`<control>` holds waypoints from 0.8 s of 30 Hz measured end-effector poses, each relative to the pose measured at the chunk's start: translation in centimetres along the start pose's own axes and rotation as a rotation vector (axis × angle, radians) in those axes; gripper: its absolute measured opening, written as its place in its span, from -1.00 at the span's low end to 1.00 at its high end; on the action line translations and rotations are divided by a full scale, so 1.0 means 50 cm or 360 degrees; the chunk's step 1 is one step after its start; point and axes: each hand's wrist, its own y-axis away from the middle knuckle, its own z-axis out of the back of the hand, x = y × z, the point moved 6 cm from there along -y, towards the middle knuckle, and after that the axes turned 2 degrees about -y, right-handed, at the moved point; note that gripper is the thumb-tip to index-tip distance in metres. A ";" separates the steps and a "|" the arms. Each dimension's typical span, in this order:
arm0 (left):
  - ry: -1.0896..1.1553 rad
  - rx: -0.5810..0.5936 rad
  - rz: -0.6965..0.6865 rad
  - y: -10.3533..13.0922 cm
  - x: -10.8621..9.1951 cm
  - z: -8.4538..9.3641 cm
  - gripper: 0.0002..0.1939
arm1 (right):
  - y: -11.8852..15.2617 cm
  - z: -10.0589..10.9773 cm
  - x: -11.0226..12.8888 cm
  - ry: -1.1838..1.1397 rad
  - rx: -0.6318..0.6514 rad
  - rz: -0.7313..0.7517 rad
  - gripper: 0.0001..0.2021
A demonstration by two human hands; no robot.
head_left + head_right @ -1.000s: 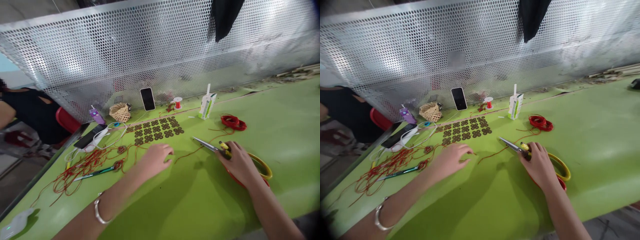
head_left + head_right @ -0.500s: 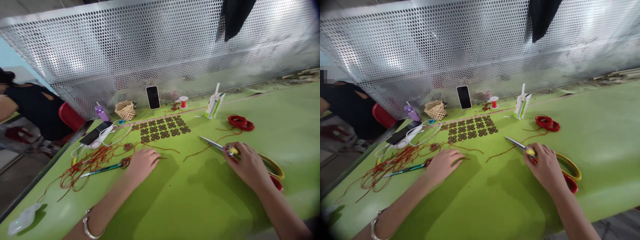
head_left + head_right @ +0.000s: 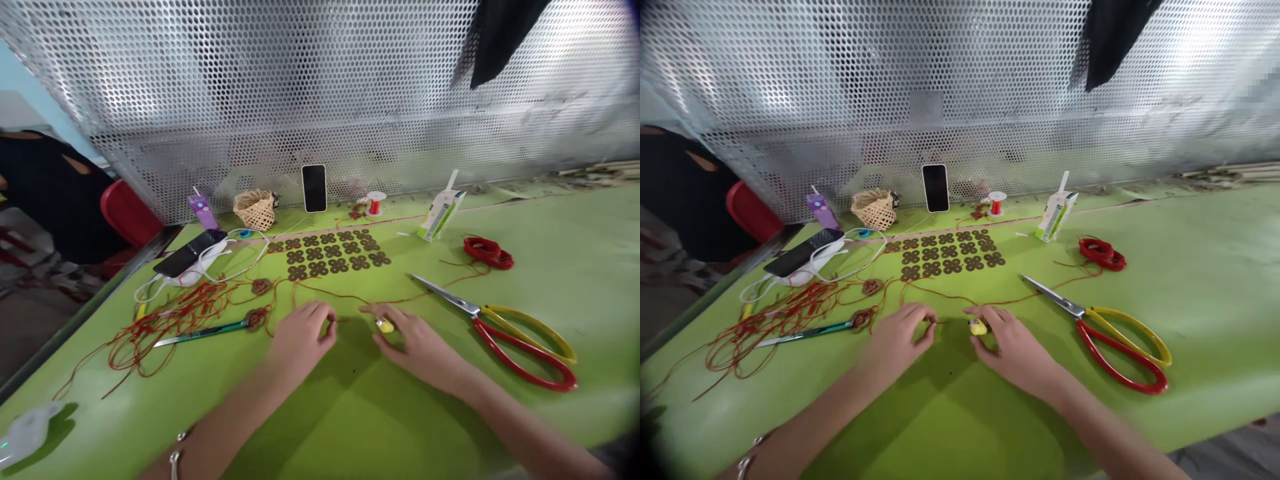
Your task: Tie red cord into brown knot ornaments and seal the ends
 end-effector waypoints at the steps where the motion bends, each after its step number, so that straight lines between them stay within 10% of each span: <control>1: 0.0033 0.0021 0.0017 0.002 -0.003 -0.001 -0.86 | -0.007 -0.005 0.005 -0.0095 -0.0017 -0.0055 -0.75; 7: 0.0070 0.0145 0.0034 0.010 -0.016 -0.010 -0.88 | -0.032 -0.031 0.022 -0.0387 -0.0096 -0.0229 -0.99; 24: 0.0317 0.0140 0.0087 0.014 -0.009 -0.023 -0.93 | -0.022 -0.021 -0.003 -0.0533 -0.0267 -0.0320 -0.84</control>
